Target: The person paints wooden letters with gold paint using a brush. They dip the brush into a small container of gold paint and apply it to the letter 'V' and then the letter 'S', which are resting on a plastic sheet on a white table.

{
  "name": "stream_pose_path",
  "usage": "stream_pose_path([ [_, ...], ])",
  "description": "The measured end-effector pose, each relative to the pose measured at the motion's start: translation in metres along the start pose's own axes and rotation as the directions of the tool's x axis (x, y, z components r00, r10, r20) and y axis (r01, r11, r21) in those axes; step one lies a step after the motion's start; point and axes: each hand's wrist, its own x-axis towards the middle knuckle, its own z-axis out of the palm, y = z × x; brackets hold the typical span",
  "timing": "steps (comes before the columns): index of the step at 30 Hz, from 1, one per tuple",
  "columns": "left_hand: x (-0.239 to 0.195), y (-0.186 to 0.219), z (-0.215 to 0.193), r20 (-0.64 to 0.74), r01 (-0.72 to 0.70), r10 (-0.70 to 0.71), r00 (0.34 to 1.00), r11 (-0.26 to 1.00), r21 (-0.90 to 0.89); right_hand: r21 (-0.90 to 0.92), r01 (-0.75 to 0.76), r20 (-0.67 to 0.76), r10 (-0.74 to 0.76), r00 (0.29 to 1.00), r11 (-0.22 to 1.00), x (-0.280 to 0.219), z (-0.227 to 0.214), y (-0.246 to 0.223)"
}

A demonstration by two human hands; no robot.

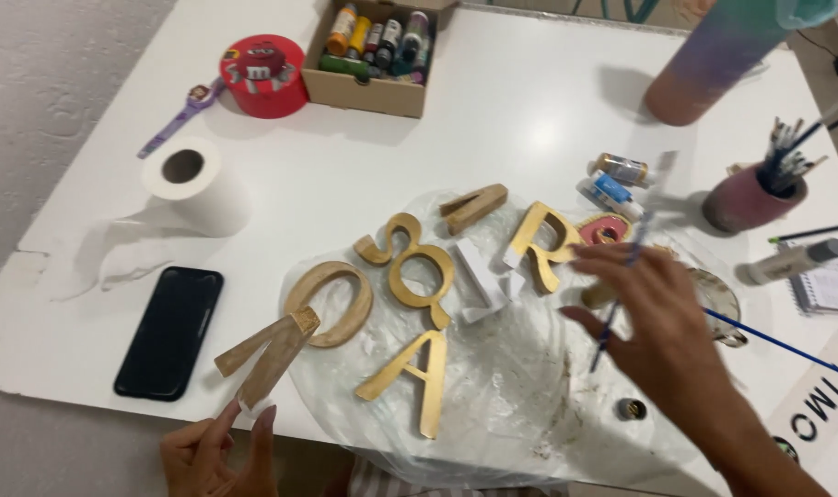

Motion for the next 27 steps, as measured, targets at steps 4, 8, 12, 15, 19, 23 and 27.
stream_pose_path([
  [4, 0.023, -0.002, -0.015, 0.016, 0.019, -0.021, 1.0, 0.99, 0.139, 0.045, 0.14, 0.024, -0.141, 0.99, 0.989, 0.031, 0.042, -0.022],
  [8, 0.033, -0.015, -0.018, 0.011, 0.08, -0.085, 0.996, 0.972, 0.222, 0.07, -0.01, 0.246, -0.007, 0.969, 0.997, 0.049, 0.093, -0.024],
  [12, 0.031, -0.015, -0.014, 0.007, 0.02, -0.022, 1.0, 0.972, 0.233, -0.016, -0.047, 0.331, 0.05, 0.942, 0.999, 0.059, 0.14, -0.028],
  [15, 0.026, -0.017, -0.013, 0.011, 0.017, -0.018, 1.0, 0.991, 0.131, -0.093, 0.045, 0.266, -0.018, 0.964, 0.995, 0.057, 0.165, -0.033],
  [19, 0.026, -0.015, -0.013, 0.015, 0.138, -0.143, 0.99, 0.973, 0.185, -0.199, 0.062, 0.276, -0.005, 0.961, 0.978, 0.058, 0.175, -0.038],
  [23, 0.028, -0.018, -0.012, 0.026, 0.135, -0.141, 0.99, 0.978, 0.161, -0.185, 0.016, 0.339, 0.049, 0.939, 0.983, 0.06, 0.176, -0.038],
  [27, 0.026, -0.016, -0.011, 0.019, 0.104, -0.107, 0.994, 0.988, 0.117, -0.055, -0.045, 0.305, 0.059, 0.95, 0.998, 0.067, 0.16, -0.044],
])
